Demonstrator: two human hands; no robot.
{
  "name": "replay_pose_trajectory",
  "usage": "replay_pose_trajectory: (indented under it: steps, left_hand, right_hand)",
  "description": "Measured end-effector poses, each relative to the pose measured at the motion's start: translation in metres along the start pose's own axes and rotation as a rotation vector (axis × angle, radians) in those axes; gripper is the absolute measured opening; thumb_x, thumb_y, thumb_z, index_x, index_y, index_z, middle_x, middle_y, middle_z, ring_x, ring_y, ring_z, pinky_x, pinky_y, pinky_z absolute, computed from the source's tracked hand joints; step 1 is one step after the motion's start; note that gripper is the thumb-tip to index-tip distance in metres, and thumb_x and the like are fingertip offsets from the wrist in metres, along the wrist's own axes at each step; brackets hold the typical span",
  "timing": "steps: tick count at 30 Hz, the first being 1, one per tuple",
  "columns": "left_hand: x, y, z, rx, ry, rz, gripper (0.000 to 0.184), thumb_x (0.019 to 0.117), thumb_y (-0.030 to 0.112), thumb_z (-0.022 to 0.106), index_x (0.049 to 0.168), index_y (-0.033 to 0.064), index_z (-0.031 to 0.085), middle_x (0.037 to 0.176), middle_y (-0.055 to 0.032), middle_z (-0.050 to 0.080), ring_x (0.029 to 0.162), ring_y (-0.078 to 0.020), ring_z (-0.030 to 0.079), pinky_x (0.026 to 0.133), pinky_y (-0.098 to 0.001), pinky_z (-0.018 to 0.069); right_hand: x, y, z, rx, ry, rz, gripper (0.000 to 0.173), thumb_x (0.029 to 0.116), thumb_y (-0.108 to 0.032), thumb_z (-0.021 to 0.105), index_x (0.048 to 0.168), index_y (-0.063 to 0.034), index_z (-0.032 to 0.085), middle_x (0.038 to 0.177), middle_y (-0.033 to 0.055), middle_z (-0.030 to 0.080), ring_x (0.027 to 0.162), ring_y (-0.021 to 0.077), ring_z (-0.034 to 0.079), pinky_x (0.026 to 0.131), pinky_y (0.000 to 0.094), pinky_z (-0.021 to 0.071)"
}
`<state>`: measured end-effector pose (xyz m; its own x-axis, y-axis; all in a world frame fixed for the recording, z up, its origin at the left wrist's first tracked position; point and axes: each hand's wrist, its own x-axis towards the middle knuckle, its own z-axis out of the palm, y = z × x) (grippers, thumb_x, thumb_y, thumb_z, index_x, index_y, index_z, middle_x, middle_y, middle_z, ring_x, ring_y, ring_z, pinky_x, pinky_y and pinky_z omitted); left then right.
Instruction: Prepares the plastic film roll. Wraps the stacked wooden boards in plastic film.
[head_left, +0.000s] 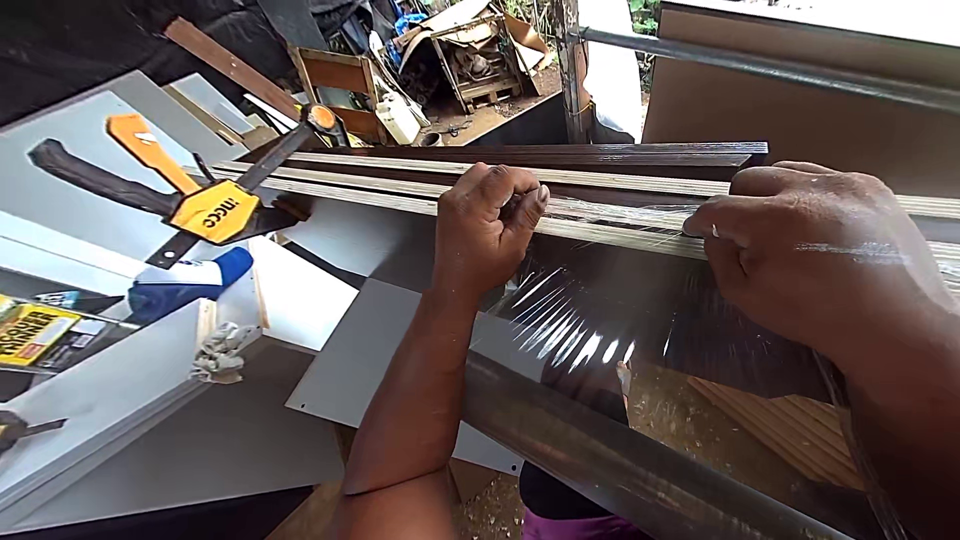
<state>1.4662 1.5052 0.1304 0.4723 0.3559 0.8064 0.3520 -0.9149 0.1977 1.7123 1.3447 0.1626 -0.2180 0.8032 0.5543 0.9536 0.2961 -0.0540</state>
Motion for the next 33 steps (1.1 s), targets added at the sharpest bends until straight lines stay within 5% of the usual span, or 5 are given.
replay_pose_trajectory:
  steps: [6, 11, 16, 24, 33]
  left_hand:
    - [0.008, 0.007, -0.002, -0.055, -0.060, -0.165, 0.019, 0.0937, 0.010, 0.066, 0.109, 0.0002, 0.061, 0.078, 0.0005, 0.061, 0.067, 0.0010, 0.055, 0.063, -0.0141, 0.0470]
    - [0.013, 0.015, 0.000, 0.024, -0.065, -0.261, 0.006, 0.0905, 0.008, 0.063, 0.093, 0.0039, 0.061, 0.074, -0.0018, 0.057, 0.062, -0.0041, 0.050, 0.058, -0.0201, 0.0412]
    - [0.008, 0.010, -0.001, 0.001, -0.048, -0.169, 0.017, 0.0943, 0.019, 0.071, 0.093, 0.0018, 0.068, 0.080, -0.0038, 0.064, 0.071, -0.0016, 0.057, 0.067, -0.0161, 0.0467]
    - [0.001, 0.000, 0.003, 0.060, 0.010, 0.090, 0.038, 0.1016, 0.024, 0.064, 0.073, -0.0001, 0.062, 0.073, -0.0131, 0.061, 0.076, -0.0211, 0.058, 0.072, -0.0309, 0.0448]
    - [-0.002, -0.009, -0.006, 0.101, -0.146, 0.244, 0.059, 0.0983, 0.059, 0.057, 0.087, 0.0017, 0.068, 0.085, -0.0153, 0.064, 0.088, -0.0281, 0.060, 0.081, -0.0385, 0.0467]
  right_hand:
    - [-0.002, 0.003, 0.003, -0.009, 0.030, -0.062, 0.022, 0.0917, -0.008, 0.051, 0.091, -0.0093, 0.073, 0.073, 0.0106, 0.059, 0.070, 0.0328, 0.062, 0.053, 0.0450, 0.0433]
    - [-0.001, 0.000, 0.001, -0.005, -0.053, -0.030, 0.023, 0.0887, -0.023, 0.048, 0.086, -0.0085, 0.066, 0.079, 0.0090, 0.058, 0.081, 0.0329, 0.061, 0.058, 0.0456, 0.0422]
    - [0.002, -0.001, 0.002, -0.069, -0.092, -0.022, 0.043, 0.0936, -0.048, 0.056, 0.086, -0.0067, 0.065, 0.092, 0.0133, 0.056, 0.094, 0.0381, 0.057, 0.066, 0.0485, 0.0436]
    - [0.003, -0.001, 0.003, -0.091, -0.100, -0.060, 0.039, 0.0973, -0.042, 0.056, 0.088, -0.0050, 0.065, 0.096, 0.0148, 0.058, 0.100, 0.0385, 0.057, 0.072, 0.0494, 0.0435]
    - [0.003, -0.001, 0.002, -0.099, -0.102, -0.048, 0.042, 0.0969, -0.044, 0.053, 0.084, -0.0048, 0.063, 0.092, 0.0144, 0.058, 0.096, 0.0381, 0.058, 0.070, 0.0491, 0.0442]
